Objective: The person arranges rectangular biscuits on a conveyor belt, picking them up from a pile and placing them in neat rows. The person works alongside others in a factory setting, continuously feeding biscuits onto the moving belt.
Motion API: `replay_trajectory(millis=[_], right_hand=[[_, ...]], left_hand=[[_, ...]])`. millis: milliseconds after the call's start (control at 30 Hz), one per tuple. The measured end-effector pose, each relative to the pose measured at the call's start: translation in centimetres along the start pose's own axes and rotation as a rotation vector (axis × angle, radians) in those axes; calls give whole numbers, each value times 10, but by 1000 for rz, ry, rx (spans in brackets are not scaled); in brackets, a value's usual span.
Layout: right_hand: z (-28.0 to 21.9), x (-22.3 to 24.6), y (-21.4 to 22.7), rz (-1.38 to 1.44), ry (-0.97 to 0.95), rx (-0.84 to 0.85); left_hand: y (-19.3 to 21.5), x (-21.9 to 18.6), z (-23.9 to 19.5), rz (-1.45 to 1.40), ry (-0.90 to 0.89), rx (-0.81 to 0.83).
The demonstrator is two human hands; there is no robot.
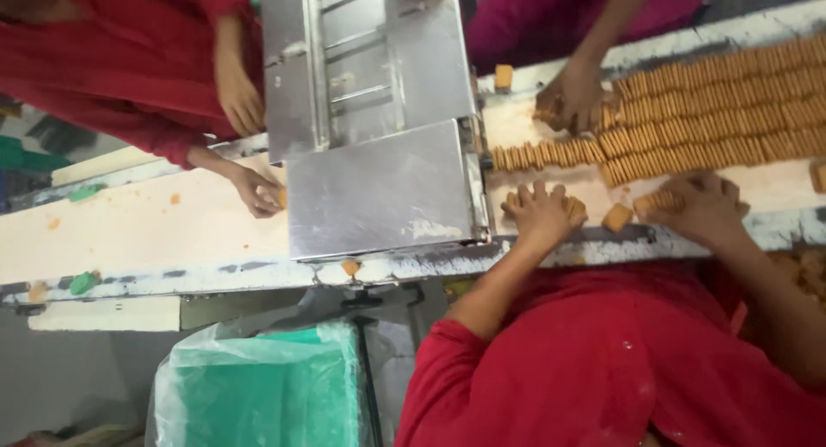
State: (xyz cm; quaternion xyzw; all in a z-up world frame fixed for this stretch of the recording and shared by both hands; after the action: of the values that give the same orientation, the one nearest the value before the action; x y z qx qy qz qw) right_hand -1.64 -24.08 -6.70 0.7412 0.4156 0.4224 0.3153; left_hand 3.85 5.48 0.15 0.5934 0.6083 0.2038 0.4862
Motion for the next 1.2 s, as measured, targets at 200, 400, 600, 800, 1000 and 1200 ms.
replay_trajectory(millis=[200,400,600,800,1000,1200], right_hand=[[-1,3,0,-165,15,44],[5,25,25,-191,237,-154],[-11,65,63,-345,376,-367],[16,244,158,-171,611,-380],[76,520,143,-164,767,-246],[91,670,72,-381,551,-496]], left_hand=[[33,-11,-34,46,-135,348],[218,6,-79,322,-279,-385],[347,202,-13,170,220,-869],[339,288,68,-264,117,-562],[350,366,48,-457,-192,-1271],[352,359,36,-153,-37,-1323]])
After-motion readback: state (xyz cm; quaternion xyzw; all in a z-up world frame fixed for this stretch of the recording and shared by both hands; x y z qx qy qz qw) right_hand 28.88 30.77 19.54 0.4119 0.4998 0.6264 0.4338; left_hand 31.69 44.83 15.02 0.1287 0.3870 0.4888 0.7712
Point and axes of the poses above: each hand's wrist, its own z-axis towards the middle knuckle, its own y-axis out of the back of the hand, x = y × z, the point moved 4 cm from there along z, towards the middle knuckle, and after that the axes turned 10 degrees about x, right-handed, at the moved point
